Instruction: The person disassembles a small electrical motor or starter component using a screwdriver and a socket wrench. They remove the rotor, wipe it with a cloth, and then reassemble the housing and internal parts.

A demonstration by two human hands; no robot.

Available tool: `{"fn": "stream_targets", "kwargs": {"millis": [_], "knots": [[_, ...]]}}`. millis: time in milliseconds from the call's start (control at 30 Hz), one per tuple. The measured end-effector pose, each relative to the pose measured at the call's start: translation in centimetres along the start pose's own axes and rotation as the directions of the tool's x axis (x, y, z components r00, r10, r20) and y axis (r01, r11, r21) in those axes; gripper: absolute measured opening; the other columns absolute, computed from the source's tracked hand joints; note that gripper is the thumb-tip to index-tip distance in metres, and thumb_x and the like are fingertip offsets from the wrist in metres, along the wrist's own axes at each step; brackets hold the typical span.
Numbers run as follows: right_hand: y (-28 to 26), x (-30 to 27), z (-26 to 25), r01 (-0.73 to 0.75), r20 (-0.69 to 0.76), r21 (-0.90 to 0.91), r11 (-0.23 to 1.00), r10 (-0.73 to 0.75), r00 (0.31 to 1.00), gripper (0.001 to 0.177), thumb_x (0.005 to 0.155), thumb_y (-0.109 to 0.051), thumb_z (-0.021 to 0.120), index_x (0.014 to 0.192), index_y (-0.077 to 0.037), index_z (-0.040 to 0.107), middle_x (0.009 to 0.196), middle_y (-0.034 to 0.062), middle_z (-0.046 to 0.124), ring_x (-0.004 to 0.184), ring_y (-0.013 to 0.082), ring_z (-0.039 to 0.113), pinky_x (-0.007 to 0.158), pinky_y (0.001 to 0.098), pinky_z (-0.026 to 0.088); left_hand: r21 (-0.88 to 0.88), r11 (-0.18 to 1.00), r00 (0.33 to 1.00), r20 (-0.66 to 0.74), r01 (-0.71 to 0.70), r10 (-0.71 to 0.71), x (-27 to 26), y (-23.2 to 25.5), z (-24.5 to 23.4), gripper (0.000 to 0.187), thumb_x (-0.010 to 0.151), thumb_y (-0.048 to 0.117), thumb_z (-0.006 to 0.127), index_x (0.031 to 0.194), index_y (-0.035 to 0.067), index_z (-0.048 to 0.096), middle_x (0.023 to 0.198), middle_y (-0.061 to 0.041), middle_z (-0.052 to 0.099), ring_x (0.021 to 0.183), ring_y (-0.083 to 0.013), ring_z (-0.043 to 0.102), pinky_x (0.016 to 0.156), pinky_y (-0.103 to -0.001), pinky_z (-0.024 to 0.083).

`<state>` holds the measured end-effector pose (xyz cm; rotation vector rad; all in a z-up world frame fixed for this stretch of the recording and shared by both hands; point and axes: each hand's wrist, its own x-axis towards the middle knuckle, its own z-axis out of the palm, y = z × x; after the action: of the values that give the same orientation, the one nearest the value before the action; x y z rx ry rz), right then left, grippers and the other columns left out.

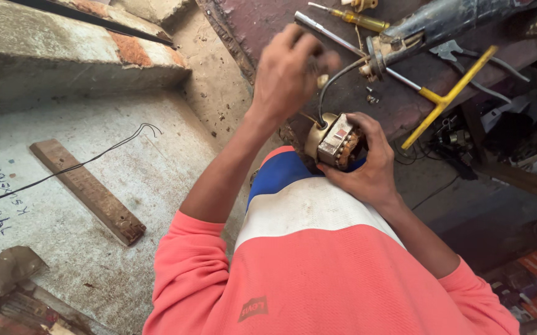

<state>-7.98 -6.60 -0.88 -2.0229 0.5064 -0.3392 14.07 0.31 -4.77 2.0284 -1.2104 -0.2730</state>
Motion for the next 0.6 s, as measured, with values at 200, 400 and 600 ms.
{"fn": "stream_targets", "kwargs": {"millis": [200, 400, 600], "knots": [[0.5, -0.5, 0.2, -0.120, 0.007, 0.165, 0.979, 0.120, 0.993, 0.092, 0.070, -0.012, 0.096, 0.145, 0.000, 0.044, 0.138, 0.0160, 0.060, 0.126, 0.0223, 0.065, 0.108, 0.0358, 0.057, -0.006, 0.952, 0.789, 0.557, -0.307, 0.258, -1.3, -1.1, -2.8, 0.066, 0.059, 0.049, 0.083, 0.122, 0.029, 0.076, 0.153, -0.004, 0.046, 0.143, -0.0355, 0.030, 0.111, -0.071, 0.013], [0.3, 0.5, -0.4, -0.086, 0.038, 0.166, 0.982, 0.081, 0.996, 0.092, 0.069, -0.006, 0.093, 0.145, -0.001, 0.042, 0.140, 0.0167, 0.058, 0.128, 0.0228, 0.064, 0.110, 0.0356, 0.056, 0.183, 0.824, 0.711, 0.625, -0.536, 0.323, 0.4, -1.6, -2.8, 0.025, 0.099, 0.022, 0.075, 0.123, 0.028, 0.072, 0.151, -0.007, 0.053, 0.139, -0.0274, 0.051, 0.114, -0.053, 0.042], [0.7, 0.5, -1.5, -0.194, 0.075, 0.346, 0.918, 0.179, 0.981, 0.090, 0.073, -0.005, 0.089, 0.148, -0.002, 0.040, 0.133, 0.0122, 0.059, 0.124, 0.0182, 0.063, 0.108, 0.0326, 0.056, -0.045, 0.955, 0.664, 0.709, -0.294, 0.238, 2.3, -1.7, -4.3, 0.045, 0.090, 0.021, 0.076, 0.134, 0.024, 0.068, 0.111, -0.012, 0.073, 0.099, -0.0324, 0.072, 0.087, -0.046, 0.056]]}}
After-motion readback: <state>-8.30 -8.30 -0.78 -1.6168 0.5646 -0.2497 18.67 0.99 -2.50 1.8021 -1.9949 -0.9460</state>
